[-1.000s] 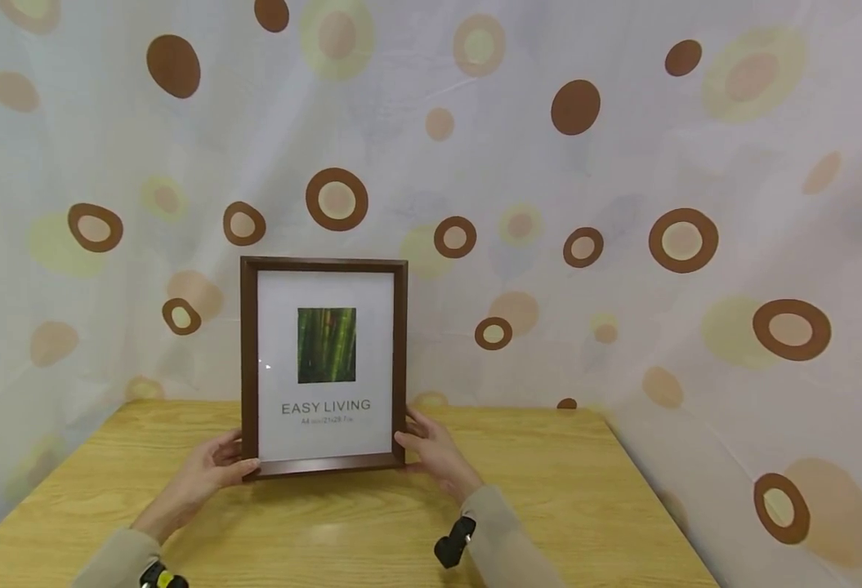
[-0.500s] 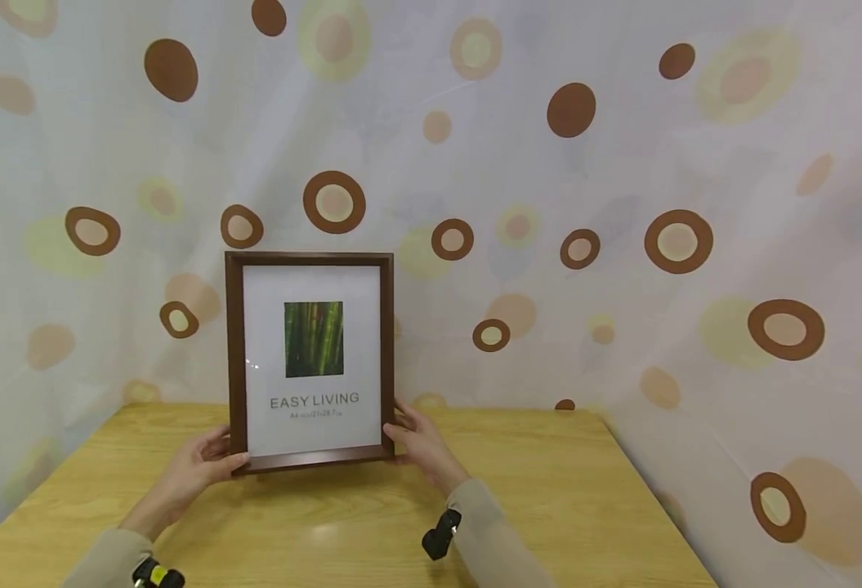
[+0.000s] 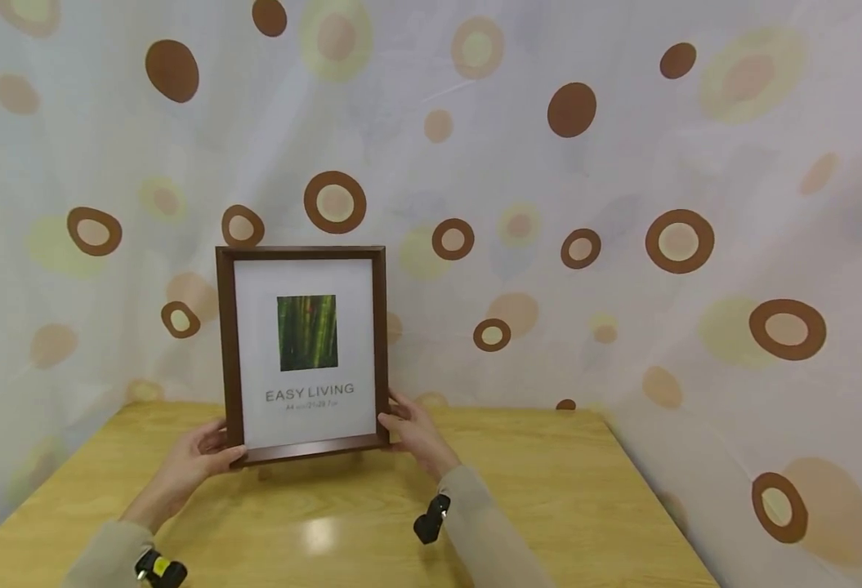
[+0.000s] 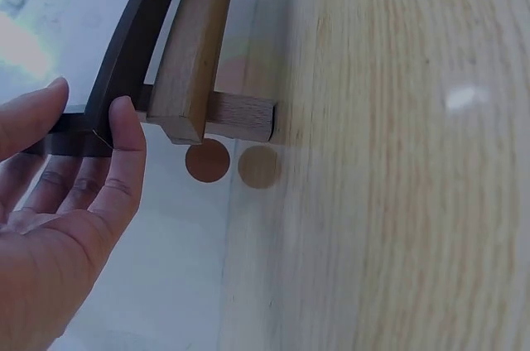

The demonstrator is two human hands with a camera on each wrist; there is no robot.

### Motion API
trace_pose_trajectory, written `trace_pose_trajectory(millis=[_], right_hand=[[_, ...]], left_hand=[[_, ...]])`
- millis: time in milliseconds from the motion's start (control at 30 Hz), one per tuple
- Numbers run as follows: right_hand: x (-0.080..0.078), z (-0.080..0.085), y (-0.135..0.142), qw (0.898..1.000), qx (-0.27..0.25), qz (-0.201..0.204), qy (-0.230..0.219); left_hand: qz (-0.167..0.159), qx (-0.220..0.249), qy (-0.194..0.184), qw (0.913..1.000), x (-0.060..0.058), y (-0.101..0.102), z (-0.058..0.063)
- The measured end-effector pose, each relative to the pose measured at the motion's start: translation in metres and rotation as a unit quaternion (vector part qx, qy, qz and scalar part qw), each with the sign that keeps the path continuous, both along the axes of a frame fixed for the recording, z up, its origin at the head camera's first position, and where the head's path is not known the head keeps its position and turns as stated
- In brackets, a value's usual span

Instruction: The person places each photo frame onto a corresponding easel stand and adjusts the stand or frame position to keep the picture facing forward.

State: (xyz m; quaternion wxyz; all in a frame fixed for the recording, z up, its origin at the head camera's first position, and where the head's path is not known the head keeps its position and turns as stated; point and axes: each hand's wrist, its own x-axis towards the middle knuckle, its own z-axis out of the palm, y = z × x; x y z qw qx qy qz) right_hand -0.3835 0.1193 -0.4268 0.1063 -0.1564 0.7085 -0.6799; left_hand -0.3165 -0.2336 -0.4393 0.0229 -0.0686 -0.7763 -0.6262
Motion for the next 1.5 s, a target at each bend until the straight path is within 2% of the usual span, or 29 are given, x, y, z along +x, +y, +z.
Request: trace_pose_trajectory(millis=[433, 733, 1200, 1400, 1500], right_hand=[[-0.012, -0.004, -0.015, 1.0, 0.005, -0.006, 0.001], [-0.015, -0.007, -0.018, 1.0, -0.003, -0.003, 0.0], [-0.02, -0.011, -0.02, 1.0, -0.007, -0.001, 0.006], [-0.021, -0.016, -0.021, 1.0, 0.014, -0.01, 0.02], [-0.021, -0.021, -0.022, 0.999, 0.029, -0.005, 0.031]], left_hand=[[0.033, -0.022, -0.006, 0.9992, 0.001, -0.004, -0.003], [0.042, -0.018, -0.006, 0.999, -0.004, -0.005, -0.009], [0.037, -0.019, -0.014, 0.999, -0.007, -0.007, -0.011], [0.044, -0.012, -0.016, 0.9988, -0.008, -0.005, -0.011], [0.029, 0.002, -0.018, 0.9994, -0.008, -0.002, -0.013]])
